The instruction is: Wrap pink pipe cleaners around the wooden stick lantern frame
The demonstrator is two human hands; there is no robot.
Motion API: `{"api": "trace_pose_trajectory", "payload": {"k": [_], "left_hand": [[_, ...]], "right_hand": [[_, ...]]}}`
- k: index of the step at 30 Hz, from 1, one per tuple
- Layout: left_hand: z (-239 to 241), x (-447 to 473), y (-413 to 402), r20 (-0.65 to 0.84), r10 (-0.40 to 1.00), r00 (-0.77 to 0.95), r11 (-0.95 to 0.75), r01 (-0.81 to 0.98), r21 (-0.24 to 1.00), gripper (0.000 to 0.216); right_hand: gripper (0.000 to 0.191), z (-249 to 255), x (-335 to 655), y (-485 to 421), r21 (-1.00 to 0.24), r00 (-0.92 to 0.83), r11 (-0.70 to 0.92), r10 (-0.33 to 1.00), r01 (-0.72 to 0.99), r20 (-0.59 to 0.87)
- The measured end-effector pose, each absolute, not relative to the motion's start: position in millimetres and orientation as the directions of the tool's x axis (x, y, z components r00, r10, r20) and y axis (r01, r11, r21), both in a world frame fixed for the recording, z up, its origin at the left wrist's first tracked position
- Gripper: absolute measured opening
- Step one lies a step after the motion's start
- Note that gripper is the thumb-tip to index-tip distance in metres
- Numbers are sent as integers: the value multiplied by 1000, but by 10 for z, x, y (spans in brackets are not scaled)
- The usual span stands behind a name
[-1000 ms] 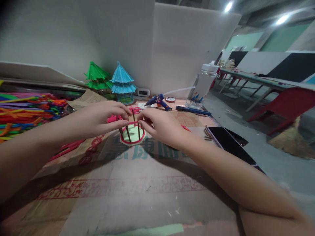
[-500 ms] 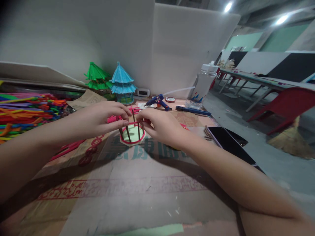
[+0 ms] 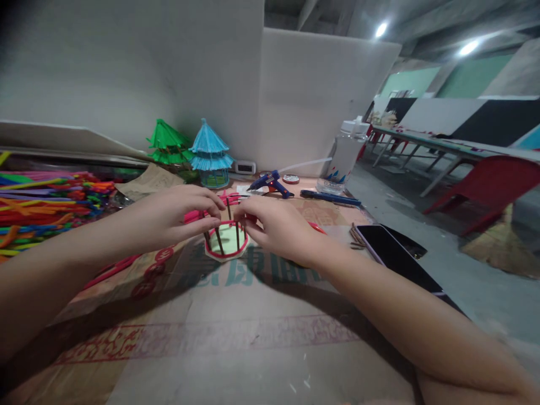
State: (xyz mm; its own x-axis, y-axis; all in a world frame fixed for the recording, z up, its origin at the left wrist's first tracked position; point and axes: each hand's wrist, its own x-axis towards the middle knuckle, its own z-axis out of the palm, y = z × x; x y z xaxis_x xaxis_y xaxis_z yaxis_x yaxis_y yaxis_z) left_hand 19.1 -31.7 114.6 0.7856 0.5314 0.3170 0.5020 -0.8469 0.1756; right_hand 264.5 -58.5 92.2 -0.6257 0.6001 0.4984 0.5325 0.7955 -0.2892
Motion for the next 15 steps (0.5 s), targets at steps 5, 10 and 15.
{"api": "trace_pose_trajectory", "payload": {"k": [5,10,15], "left_hand": [[1129,188,-316,342,530,776,-847,502,174,35],[1125,183,-309,335,539,773,-841,512,174,36],[1134,183,-304,303,544,783,-839,518,169,38]], "right_hand": [[15,909,2635,-589,-325,-599,768,636,552,487],[15,896,2616,-590,-355,-575,738,672,574,467],[17,884,2606,-587,-367,-565,735,676,571,473]]}}
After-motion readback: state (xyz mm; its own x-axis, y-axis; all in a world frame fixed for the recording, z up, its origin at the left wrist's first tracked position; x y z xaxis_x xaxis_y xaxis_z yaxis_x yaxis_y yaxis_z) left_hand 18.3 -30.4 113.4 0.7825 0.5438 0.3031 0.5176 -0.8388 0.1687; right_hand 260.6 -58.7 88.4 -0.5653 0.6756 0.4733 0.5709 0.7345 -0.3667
